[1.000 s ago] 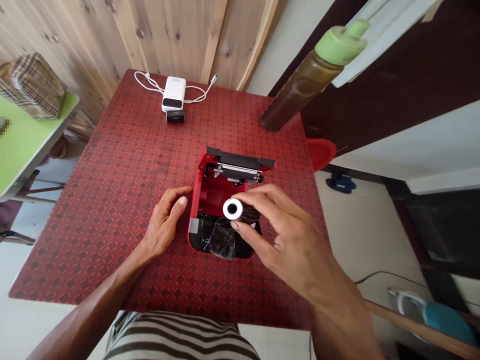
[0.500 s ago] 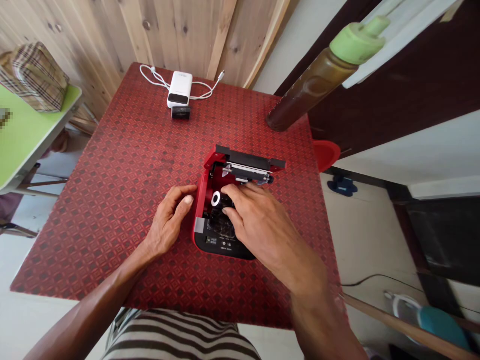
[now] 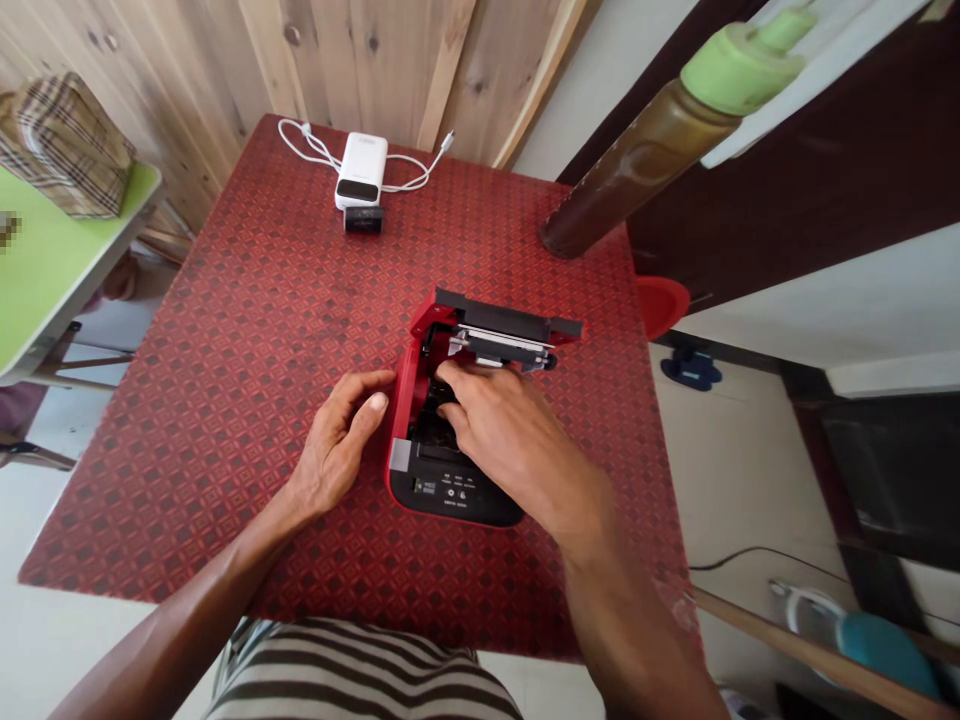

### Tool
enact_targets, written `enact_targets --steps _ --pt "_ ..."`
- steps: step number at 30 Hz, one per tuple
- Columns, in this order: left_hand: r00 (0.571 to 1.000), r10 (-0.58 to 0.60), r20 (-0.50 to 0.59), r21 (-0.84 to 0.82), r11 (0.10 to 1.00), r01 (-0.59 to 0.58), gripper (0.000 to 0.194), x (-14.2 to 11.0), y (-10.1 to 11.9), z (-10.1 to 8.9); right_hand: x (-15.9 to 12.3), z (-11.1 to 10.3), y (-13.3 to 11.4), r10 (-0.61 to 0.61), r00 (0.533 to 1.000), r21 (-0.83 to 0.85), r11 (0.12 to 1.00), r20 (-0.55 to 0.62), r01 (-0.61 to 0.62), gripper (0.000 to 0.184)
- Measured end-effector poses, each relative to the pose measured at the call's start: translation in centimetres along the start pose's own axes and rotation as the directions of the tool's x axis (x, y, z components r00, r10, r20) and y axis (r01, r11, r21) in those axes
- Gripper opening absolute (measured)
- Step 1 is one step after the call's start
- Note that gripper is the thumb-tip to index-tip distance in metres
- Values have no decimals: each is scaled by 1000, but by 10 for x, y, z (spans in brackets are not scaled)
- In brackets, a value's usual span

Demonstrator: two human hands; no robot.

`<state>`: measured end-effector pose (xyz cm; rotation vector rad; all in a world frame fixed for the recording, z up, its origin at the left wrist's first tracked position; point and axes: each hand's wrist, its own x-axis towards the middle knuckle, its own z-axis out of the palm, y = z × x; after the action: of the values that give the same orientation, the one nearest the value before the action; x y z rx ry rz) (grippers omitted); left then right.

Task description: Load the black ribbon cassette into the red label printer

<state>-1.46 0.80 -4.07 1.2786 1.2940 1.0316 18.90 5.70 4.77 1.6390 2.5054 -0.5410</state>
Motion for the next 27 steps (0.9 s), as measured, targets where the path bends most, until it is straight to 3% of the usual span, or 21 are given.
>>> enact_targets --steps 6,16,20,24,27 --pt "1000 -7 -9 -2 1000 7 56 0 -1 0 -4 6 1 -11 999 122 992 -45 17 28" --pt "1000 7 -24 5 1000 -7 54 1 -1 0 1 0 -3 18 1000 22 1000 -5 -18 35" --pt "1000 10 -22 13 1000 -10 55 1 -1 0 -2 3 0 15 1000 112 994 -12 -13 33" --pt "1000 1 -18 6 1000 -1 57 0 -2 0 -9 9 5 -29 996 217 975 -85 47 34" --pt "1000 -20 -17 -17 1000 19 58 0 -4 -1 -21 8 9 -64 977 283 952 -203 121 49"
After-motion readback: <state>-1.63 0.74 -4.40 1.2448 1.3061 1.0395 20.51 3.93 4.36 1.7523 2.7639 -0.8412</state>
